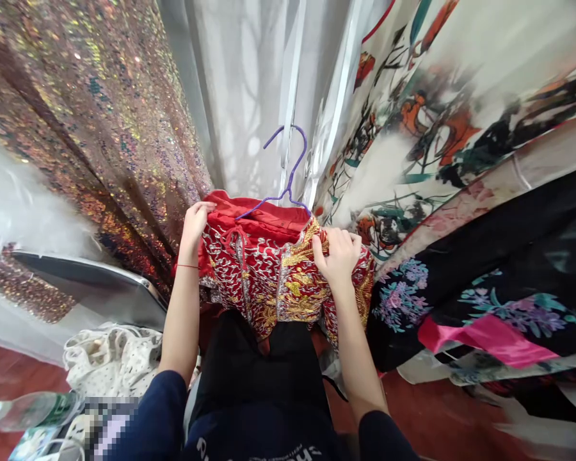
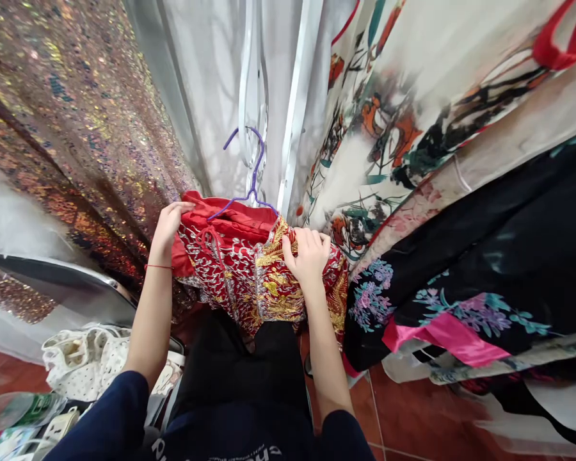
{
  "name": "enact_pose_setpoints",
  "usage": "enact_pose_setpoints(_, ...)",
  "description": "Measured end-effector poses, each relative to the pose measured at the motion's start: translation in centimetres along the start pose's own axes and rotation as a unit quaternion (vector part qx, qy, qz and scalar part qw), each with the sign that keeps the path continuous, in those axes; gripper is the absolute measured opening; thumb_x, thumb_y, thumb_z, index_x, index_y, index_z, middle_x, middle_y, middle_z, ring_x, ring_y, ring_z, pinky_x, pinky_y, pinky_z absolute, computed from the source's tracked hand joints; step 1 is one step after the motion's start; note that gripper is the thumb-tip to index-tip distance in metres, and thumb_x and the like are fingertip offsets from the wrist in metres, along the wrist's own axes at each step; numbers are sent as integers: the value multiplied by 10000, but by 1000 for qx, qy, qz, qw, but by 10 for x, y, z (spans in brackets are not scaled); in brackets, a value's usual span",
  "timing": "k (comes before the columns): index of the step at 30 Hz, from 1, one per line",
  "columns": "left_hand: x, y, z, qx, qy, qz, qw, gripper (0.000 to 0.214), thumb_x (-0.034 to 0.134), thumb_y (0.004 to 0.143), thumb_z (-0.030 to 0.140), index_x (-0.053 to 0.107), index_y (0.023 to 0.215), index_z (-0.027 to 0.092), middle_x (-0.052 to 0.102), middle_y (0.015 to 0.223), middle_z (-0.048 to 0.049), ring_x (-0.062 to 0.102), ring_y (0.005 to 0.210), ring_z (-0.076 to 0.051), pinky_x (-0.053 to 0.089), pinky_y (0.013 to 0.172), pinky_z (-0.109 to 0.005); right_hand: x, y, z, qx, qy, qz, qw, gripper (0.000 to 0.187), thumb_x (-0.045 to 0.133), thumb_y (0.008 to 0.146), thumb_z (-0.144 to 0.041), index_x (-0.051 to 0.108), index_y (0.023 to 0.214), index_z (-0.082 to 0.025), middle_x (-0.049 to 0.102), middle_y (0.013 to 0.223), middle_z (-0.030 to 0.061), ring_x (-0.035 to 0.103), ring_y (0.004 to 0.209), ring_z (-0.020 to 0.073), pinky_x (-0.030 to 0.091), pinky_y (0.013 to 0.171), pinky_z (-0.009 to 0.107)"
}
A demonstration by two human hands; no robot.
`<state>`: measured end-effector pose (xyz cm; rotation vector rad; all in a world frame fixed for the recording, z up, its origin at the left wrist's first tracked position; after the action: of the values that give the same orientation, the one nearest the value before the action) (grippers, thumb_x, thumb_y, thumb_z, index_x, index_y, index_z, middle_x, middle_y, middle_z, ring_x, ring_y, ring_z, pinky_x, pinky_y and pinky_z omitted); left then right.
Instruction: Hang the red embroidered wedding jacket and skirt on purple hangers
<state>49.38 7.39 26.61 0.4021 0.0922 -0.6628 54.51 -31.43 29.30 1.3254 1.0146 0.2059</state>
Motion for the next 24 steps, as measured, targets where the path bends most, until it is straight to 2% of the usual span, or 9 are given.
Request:
enact_pose_setpoints(3,-17,-29,28,60,37,63,996,263,392,845,177,654,859,159,728,912,-75,673,892,-181,525,911,-323,0,-3,1,2,-11,-1,1000,301,433,1013,-380,620,891,-179,666,773,41,522,745,187,327,817,348)
enact_pose_setpoints(6,-12,-89,86,195,128,103,967,231,449,890,219,673,929,182,738,987,-56,671,976,-192,496,971,-357,4,-8,4,15,-29,-15,999,296,442,1013,-376,629,894,-180,658,771,41,500,743,191,323,823,357)
enact_pose_setpoints(8,17,-137,125,302,166,63,937,232,456,916,217,687,899,199,745,999,-56,671,1047,-214,464,1027,-408,3,-12,3,26,-42,-18,999,292,450,1015,-379,634,903,-181,658,775,43,491,743,194,321,825,362)
enact_pose_setpoints(10,64,-183,154,408,176,-53,894,246,465,927,216,708,965,219,748,1084,-59,668,1101,-219,475,1011,-411,-4,-15,-4,26,-60,-8,998,298,447,1022,-378,634,903,-179,654,766,44,488,738,197,321,821,362)
enact_pose_setpoints(13,120,-231,173,498,181,-170,831,371,431,961,222,637,1267,183,598,1431,-105,498,1389,-233,409,1112,-421,-22,-19,-22,5,-87,-14,996,339,381,1048,-347,632,907,-168,647,758,53,503,745,208,325,800,356)
enact_pose_setpoints(15,142,-238,174,504,190,-196,819,456,406,994,261,517,1421,148,492,1536,-127,381,1480,-235,338,1174,-435,-34,-23,-31,-14,-98,-52,994,346,348,1056,-304,640,935,-163,650,762,56,524,751,214,326,763,347)
enact_pose_setpoints(17,152,-233,170,482,201,-191,831,506,387,1016,307,432,1492,142,487,1538,-136,389,1472,-231,321,1179,-434,-46,-27,-32,-30,-101,-90,990,324,372,1054,-297,650,948,-169,653,741,43,543,734,208,323,719,335)
enact_pose_setpoints(21,151,-228,162,451,207,-180,849,523,374,1028,373,416,1504,159,530,1499,-136,441,1429,-241,344,1141,-428,-68,-39,-17,-33,-28,-113,993,328,411,1052,-332,671,912,-189,697,734,25,591,672,163,357,676,289)
enact_pose_setpoints(24,147,-231,160,454,210,-178,848,520,409,1021,435,465,1460,162,546,1481,-141,441,1430,-249,346,1138,-435,-83,-53,12,28,-16,-88,996,409,392,1052,-343,678,799,-197,669,625,21,556,543,141,343,587,276)
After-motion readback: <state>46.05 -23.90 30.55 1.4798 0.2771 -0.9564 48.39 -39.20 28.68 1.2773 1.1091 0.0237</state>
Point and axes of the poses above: each hand's wrist, its own y-axis towards the middle knuckle, its own x-axis out of the palm, z = x × y, the point moved 10 cm from there along y, towards the middle knuckle
